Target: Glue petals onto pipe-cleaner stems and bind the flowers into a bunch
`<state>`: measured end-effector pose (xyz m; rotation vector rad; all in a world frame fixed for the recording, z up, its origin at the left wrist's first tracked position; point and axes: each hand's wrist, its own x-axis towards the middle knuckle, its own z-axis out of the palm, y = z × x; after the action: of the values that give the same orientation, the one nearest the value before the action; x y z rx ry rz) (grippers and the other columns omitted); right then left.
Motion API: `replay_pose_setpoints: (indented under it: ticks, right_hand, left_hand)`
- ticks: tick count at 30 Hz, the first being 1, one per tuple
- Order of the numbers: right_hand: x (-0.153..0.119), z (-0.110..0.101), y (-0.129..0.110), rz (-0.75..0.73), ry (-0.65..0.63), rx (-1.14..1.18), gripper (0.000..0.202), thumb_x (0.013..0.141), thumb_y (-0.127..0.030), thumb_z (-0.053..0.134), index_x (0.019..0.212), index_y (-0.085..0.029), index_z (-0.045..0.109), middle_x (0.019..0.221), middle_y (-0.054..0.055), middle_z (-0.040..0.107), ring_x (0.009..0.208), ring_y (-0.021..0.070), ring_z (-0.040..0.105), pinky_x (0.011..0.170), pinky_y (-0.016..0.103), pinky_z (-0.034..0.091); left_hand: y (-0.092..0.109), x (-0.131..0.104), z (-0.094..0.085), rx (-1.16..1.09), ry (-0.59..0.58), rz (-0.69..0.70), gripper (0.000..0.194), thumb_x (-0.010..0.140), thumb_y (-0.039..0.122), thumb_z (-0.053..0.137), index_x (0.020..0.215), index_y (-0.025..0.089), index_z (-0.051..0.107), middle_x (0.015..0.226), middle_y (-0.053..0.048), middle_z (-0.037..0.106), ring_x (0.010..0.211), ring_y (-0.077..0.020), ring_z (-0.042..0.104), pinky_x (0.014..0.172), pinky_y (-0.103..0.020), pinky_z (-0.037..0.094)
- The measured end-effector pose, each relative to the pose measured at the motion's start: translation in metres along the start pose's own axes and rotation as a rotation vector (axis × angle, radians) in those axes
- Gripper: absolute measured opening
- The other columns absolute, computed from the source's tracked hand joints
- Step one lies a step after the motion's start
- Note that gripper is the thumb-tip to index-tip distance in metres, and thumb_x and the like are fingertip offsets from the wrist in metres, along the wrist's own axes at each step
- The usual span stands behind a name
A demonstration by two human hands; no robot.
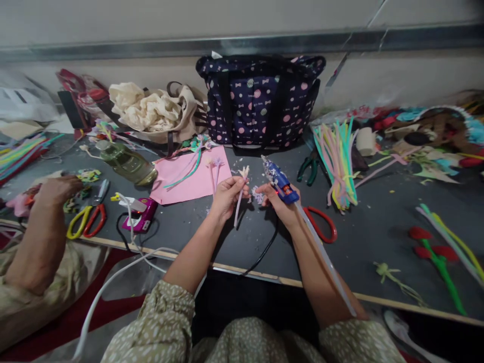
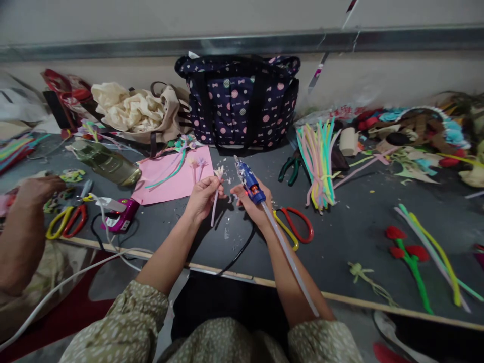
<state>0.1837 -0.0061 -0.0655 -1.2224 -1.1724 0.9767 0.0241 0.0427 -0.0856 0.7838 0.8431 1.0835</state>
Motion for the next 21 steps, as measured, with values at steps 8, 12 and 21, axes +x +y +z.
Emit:
replay_pose_setpoints:
  ticks: [8,12,21]
  right_hand:
    - [-0.005,0.002,0.011,-0.008,-0.161,-0.065,0.039,0.077,-0.061,0.065,0.082,-0.022,0.068,0.075,0.004,0.07,0.059,0.0151,0.063,0.054,0.028,0.051]
    - [-0.007,0.006,0.02,0.056,-0.182,-0.046,0.039,0.073,-0.059,0.07,0.077,-0.02,0.066,0.065,0.002,0.068,0.052,0.0144,0.063,0.05,0.026,0.05]
    - [-0.008,0.008,0.033,0.069,-0.155,-0.034,0.036,0.072,-0.054,0.074,0.073,-0.02,0.064,0.057,0.0,0.065,0.046,0.0144,0.061,0.045,0.025,0.049]
  left_hand:
    - [0.002,0.002,-0.002,-0.049,0.097,0.027,0.023,0.067,0.032,0.078,0.078,0.015,0.067,0.071,0.0,0.065,0.061,-0.0083,0.061,0.062,-0.021,0.055]
    - [0.001,0.003,-0.003,-0.064,0.102,0.058,0.023,0.066,0.031,0.079,0.077,0.015,0.068,0.071,0.0,0.064,0.06,-0.0077,0.059,0.061,-0.02,0.054]
    - [0.003,0.0,0.001,-0.062,0.1,0.1,0.026,0.063,0.034,0.082,0.071,0.015,0.066,0.069,0.001,0.062,0.059,-0.0068,0.057,0.06,-0.019,0.054]
